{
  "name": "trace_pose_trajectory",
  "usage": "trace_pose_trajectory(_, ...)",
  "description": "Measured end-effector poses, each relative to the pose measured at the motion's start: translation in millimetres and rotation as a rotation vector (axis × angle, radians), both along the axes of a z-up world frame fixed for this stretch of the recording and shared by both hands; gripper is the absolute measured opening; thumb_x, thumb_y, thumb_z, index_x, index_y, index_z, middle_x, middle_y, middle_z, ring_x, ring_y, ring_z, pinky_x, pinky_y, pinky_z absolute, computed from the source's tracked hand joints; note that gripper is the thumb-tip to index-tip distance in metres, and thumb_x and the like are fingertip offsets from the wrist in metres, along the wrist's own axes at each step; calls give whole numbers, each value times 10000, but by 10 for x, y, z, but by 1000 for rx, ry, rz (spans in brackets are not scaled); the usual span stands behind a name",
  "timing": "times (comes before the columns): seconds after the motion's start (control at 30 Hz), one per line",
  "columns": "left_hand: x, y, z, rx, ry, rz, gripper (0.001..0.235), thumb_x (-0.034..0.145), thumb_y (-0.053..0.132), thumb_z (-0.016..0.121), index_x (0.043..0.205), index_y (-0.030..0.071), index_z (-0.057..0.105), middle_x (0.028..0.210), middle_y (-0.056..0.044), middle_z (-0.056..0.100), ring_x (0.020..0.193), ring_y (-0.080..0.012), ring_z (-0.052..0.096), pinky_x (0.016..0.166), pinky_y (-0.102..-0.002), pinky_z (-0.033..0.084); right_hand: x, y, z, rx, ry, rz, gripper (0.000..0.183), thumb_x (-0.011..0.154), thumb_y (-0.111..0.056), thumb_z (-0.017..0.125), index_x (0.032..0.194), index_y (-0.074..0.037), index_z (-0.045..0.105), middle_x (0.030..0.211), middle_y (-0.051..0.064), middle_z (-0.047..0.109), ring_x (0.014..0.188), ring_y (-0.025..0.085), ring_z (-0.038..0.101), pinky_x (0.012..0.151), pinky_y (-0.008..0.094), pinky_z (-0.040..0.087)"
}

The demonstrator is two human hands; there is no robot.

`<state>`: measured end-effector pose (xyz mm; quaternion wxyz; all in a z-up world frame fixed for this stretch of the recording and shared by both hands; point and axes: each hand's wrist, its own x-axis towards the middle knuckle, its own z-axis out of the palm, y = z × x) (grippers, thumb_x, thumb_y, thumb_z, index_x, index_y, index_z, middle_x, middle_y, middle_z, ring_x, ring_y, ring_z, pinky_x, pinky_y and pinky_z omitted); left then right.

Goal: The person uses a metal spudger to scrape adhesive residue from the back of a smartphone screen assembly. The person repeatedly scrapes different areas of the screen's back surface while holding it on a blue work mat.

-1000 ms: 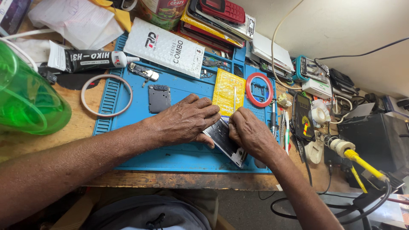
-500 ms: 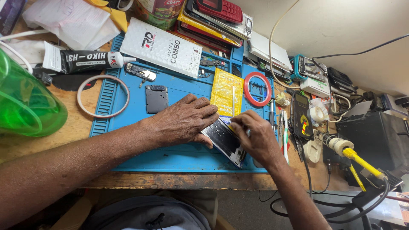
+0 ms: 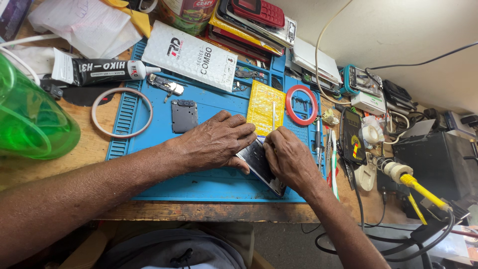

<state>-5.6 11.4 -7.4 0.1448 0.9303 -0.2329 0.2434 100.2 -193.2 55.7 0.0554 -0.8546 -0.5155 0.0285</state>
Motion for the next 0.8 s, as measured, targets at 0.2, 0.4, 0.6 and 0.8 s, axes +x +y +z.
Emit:
trace_pose_trajectory(0.2,-12,0,-4,6,-23,8,772,825,693,566,1211,26,611,1118,-90,585,1139,-259,535,942,-422,418,-22,-51,-147,128,18,9,134,997,-139,594,972,-11,563,923,161,549,896,332,595,805,468,495)
trace_pose_trajectory(0.4,-16,-6,5,-4,-32,2,782,819,694,562,1216,21,607,1125,-95,585,1144,-264,534,948,-428,417,-8,-91,-199,166,47,-3,127,998,-130,589,984,-12,544,918,159,538,870,333,586,787,467,490)
trace_pose_trajectory(0.6,-3,-8,4,10,19,5,780,823,701,559,1212,27,608,1111,-98,580,1150,-269,532,950,-437,417,67,-207,-248,138,90,-50,133,1010,-142,563,978,-16,532,924,156,535,857,314,585,779,451,498)
trace_pose_trajectory(0.8,1,-6,-18,-20,-25,-2,785,825,695,556,1230,24,609,1170,-100,592,1165,-272,533,964,-437,414,244,-355,-130,185,60,-240,120,1003,-137,593,1017,-18,585,972,155,588,873,272,625,771,444,526)
